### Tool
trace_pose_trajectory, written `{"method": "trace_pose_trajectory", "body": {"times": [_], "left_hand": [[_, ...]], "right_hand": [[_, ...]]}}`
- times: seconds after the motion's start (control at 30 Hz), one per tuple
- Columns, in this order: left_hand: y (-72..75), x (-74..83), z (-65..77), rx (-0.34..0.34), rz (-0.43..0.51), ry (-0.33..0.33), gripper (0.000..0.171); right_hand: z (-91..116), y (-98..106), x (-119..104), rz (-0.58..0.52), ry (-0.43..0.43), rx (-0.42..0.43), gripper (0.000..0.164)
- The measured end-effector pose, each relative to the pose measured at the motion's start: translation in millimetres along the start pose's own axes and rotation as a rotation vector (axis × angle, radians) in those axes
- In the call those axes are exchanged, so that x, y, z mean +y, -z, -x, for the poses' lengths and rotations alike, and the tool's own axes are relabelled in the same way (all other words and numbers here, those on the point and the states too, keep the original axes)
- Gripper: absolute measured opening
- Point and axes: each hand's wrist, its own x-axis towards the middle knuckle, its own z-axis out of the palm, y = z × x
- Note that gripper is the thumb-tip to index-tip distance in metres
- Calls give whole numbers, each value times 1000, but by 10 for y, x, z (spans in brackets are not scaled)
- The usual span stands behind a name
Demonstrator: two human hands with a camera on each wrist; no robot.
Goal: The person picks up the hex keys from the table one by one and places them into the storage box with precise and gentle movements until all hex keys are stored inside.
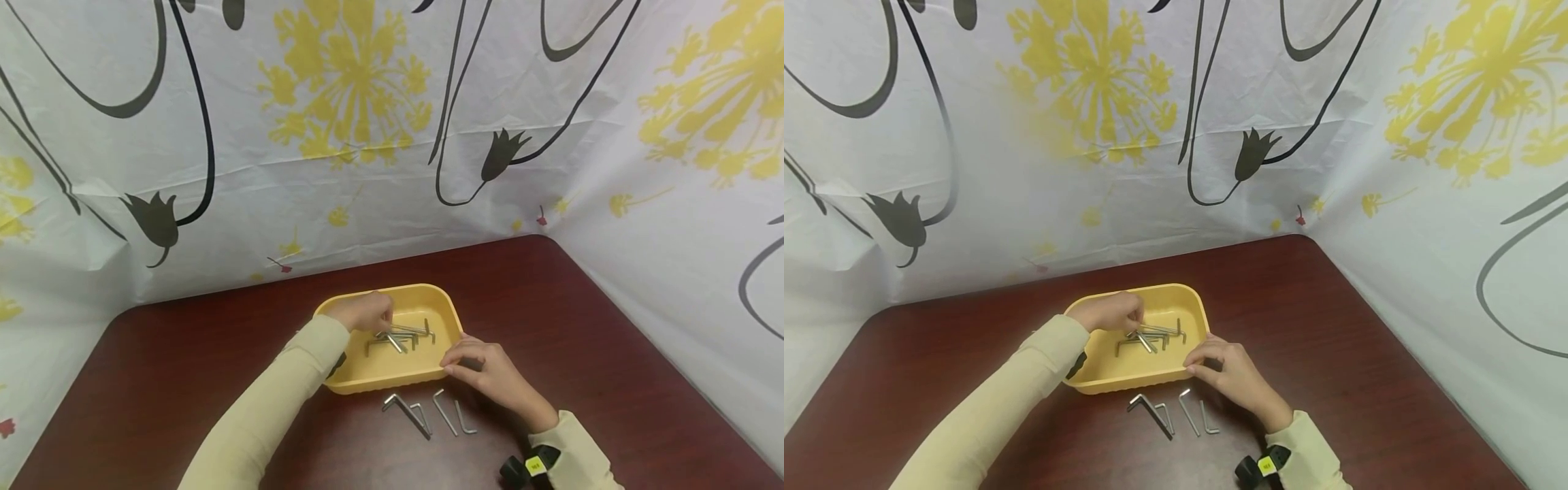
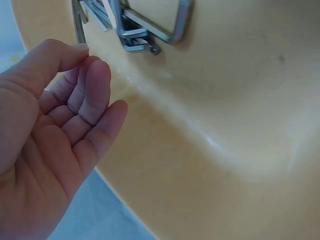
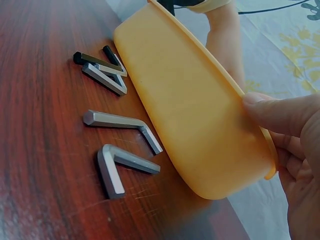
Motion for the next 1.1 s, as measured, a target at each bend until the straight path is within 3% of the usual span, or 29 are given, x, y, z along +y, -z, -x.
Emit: {"method": "trace_pose_trajectory", "body": {"times": [0.2,0.4,1.1], "left_hand": [[-48,-71,-13,-14,5,-3,39],[-115,-120,-40,-7,25,35,39],[-122,-100,-40,24,115,85,34]], "right_hand": [[-5,2,-11,3,-7,-5,14],[-3,-6,0,8,12,6,16],[6,-14,18,9,34,16,17]]}}
